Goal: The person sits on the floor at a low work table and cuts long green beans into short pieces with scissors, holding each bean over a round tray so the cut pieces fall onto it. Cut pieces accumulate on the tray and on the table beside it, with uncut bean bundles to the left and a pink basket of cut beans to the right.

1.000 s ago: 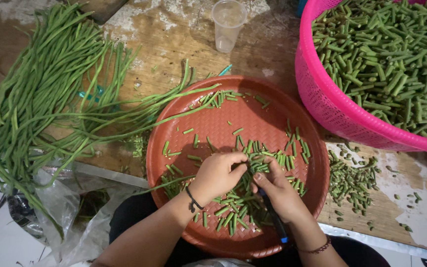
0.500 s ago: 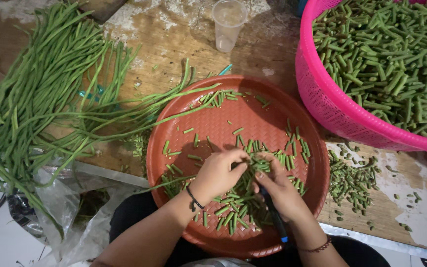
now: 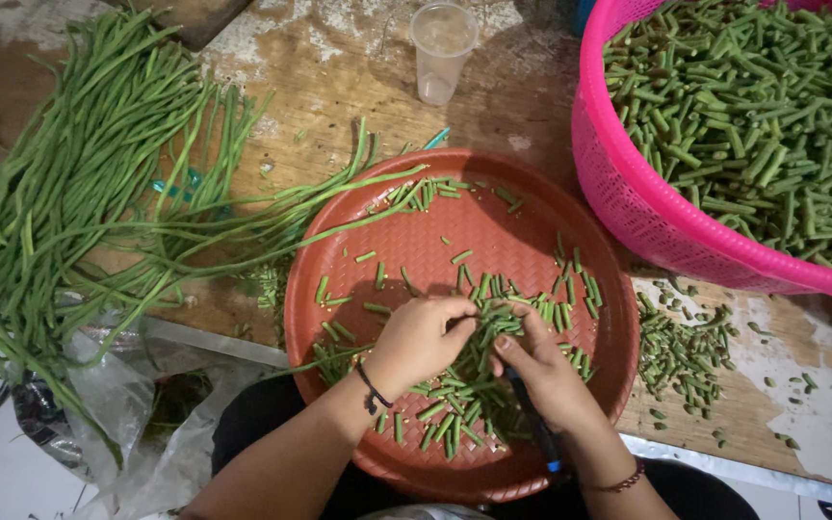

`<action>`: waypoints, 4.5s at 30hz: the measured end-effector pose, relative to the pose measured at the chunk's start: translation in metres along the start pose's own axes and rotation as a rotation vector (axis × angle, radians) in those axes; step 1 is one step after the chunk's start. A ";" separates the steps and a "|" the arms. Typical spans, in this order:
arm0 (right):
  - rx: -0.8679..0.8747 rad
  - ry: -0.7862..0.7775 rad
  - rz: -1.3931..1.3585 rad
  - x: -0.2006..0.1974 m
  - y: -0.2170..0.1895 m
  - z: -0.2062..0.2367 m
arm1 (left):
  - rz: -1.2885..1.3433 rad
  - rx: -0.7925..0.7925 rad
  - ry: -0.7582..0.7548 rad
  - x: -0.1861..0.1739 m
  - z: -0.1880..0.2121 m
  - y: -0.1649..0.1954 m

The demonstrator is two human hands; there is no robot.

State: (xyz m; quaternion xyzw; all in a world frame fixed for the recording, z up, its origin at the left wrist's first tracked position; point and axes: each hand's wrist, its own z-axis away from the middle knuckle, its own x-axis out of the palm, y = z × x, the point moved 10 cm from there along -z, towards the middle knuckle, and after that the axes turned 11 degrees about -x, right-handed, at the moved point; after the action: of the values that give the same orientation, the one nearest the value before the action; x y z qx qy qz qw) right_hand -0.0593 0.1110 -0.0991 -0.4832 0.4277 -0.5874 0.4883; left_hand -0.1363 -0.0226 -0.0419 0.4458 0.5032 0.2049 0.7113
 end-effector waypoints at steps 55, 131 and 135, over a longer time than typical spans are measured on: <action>0.082 0.134 -0.066 -0.006 0.006 -0.002 | 0.012 0.179 0.043 0.000 0.012 0.022; -0.055 -0.015 -0.047 0.002 -0.007 -0.002 | 0.082 0.061 -0.033 0.002 0.005 0.008; 0.040 0.044 -0.049 -0.006 0.002 0.002 | 0.040 0.146 0.032 -0.004 0.006 0.013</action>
State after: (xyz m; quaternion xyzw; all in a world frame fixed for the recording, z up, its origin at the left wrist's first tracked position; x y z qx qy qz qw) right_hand -0.0570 0.1164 -0.1017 -0.4709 0.4146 -0.6180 0.4738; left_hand -0.1306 -0.0208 -0.0281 0.5030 0.5192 0.1891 0.6646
